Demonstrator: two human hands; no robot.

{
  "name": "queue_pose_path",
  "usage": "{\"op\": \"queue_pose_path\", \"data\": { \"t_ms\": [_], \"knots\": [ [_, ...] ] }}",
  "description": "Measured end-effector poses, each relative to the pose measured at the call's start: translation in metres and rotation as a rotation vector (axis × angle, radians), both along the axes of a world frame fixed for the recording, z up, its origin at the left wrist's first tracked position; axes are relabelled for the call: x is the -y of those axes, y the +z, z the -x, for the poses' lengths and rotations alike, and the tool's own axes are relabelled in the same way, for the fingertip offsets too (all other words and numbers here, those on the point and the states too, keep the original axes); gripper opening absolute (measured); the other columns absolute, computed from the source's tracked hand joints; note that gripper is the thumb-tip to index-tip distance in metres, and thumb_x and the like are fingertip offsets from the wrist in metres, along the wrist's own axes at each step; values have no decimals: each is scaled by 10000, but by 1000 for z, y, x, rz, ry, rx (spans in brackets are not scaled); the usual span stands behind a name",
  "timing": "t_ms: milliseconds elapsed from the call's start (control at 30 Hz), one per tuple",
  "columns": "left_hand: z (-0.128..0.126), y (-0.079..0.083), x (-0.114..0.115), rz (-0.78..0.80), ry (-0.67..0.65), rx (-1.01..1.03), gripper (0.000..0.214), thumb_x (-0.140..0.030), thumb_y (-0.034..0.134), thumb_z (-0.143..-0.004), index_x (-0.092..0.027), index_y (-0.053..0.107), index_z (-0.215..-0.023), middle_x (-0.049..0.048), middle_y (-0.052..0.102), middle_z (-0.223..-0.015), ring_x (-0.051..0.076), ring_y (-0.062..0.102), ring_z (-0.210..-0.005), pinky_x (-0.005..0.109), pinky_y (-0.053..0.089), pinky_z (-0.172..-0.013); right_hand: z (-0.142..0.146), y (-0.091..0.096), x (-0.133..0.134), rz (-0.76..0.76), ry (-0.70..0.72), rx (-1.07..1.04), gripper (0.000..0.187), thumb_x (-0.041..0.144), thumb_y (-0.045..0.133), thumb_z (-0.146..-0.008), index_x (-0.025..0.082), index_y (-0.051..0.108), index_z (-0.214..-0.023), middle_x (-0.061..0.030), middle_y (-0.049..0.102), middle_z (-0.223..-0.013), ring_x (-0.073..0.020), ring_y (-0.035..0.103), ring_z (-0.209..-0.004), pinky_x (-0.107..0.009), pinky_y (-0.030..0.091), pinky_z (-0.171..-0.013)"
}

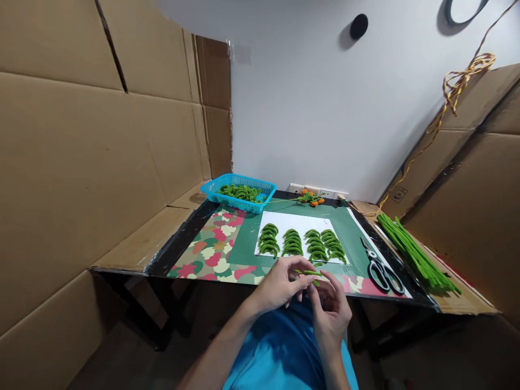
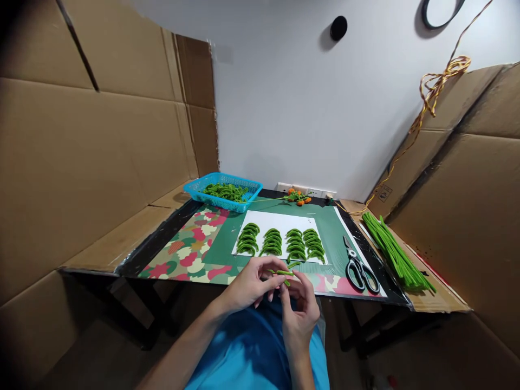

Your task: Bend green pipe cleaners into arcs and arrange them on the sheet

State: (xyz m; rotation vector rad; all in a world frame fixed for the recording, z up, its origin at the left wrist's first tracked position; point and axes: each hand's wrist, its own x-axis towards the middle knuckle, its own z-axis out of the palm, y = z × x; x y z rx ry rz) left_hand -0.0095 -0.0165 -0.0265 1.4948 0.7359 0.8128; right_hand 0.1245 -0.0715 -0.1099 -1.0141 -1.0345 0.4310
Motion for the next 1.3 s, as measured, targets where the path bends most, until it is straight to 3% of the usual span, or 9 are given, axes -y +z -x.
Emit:
{"op": "queue_pose_path", "data": {
  "t_ms": [133, 233, 400, 600, 1200, 1300],
  "knots": [
    [1, 1, -1, 42, -6, 37, 421, -497, 780, -876, -147, 675, -1086, 45, 717, -822, 120, 639, -513, 147, 393, -305, 0, 3, 2, -8, 0, 16, 359, 311, 757, -960, 214, 700, -1301, -90, 820, -1007, -233, 810, -867, -328, 678, -759],
    [1, 1, -1, 57, -6, 42, 420, -507, 768, -884, -143, 670, -1070, 24, 687, -757, 117, 635, -503, 139, 400, -308, 1, 3, 1, -5, -3, -4, 383, 304, 761, -959, 227, 701, -1329, -73, 823, -979, -221, 812, -838, -300, 675, -727],
    [0, 2, 1, 30, -1, 26, 417, -524, 738, -902, -138, 684, -1050, -12, 609, -652, 116, 602, -478, 144, 404, -308, 0, -1, 1, -13, -8, -10, 291, 304, 773, -948, 202, 759, -1220, -85, 828, -973, -221, 813, -799, -294, 678, -713],
    [0, 2, 2, 22, -9, 25, 412, -520, 736, -917, -132, 699, -1051, -17, 594, -633, 95, 559, -449, 138, 390, -312, 1, -2, 2, -4, -14, -36, 298, 310, 770, -950, 202, 764, -1227, -94, 829, -1045, -214, 818, -834, -288, 678, -755],
    [5, 0, 3, 27, -48, 40, 425, -528, 738, -919, -128, 694, -1057, -27, 572, -669, 89, 573, -457, 135, 417, -319, 4, -3, 1, -17, -69, -34, 331, 425, 762, -946, 141, 799, -1111, -134, 834, -1009, -232, 805, -747, -313, 674, -677],
    [6, 0, 3, 18, -48, 45, 434, -532, 743, -916, -128, 696, -1068, -22, 580, -682, 90, 579, -460, 137, 422, -322, 4, -5, 2, -18, -77, -24, 362, 432, 765, -944, 146, 781, -1166, -131, 833, -1005, -232, 806, -763, -311, 671, -683]
  ]
}}
